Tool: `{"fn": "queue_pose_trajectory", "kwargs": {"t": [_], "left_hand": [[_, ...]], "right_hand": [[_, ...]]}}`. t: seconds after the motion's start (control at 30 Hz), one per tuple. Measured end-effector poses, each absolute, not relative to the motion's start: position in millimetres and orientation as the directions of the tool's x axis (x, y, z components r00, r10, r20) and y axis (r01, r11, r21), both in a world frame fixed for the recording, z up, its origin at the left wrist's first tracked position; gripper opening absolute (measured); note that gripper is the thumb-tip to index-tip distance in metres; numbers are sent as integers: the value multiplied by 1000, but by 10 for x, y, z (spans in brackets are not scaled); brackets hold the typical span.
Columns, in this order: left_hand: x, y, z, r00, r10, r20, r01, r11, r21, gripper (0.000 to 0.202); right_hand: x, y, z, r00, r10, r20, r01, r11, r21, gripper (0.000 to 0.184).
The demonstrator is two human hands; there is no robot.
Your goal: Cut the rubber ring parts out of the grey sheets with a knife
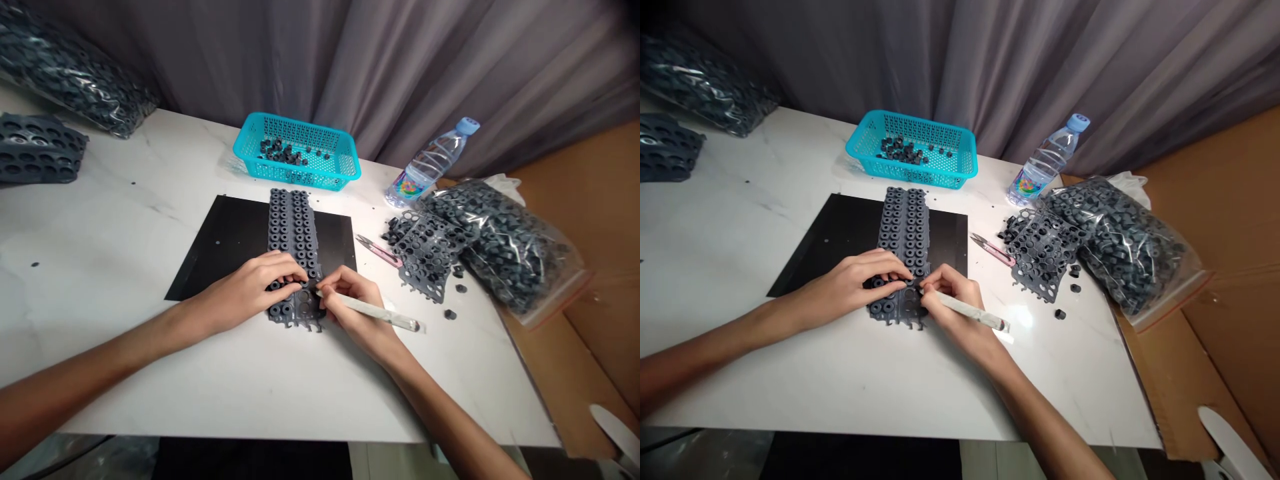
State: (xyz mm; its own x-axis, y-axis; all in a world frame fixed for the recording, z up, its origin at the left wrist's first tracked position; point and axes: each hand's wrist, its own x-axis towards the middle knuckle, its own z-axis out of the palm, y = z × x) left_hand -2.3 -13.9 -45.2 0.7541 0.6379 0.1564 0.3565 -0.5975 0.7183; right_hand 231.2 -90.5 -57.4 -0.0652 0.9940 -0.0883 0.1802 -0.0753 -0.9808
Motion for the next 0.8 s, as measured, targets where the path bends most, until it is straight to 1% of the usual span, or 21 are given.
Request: {"fn": "queue_pose_trajectory", "kwargs": {"t": [0.47,0.8], "left_hand": [[-13,-149,-452,762,617,197,342,-641,687,13],[-10,-159,-439,758,624,192,348,-635,689,12]], "right_hand": [[2302,-886,-564,-91,993,-73,221,-51,-974,3],[2291,-883,-571,-91,993,-70,250,-45,-967,3]]}}
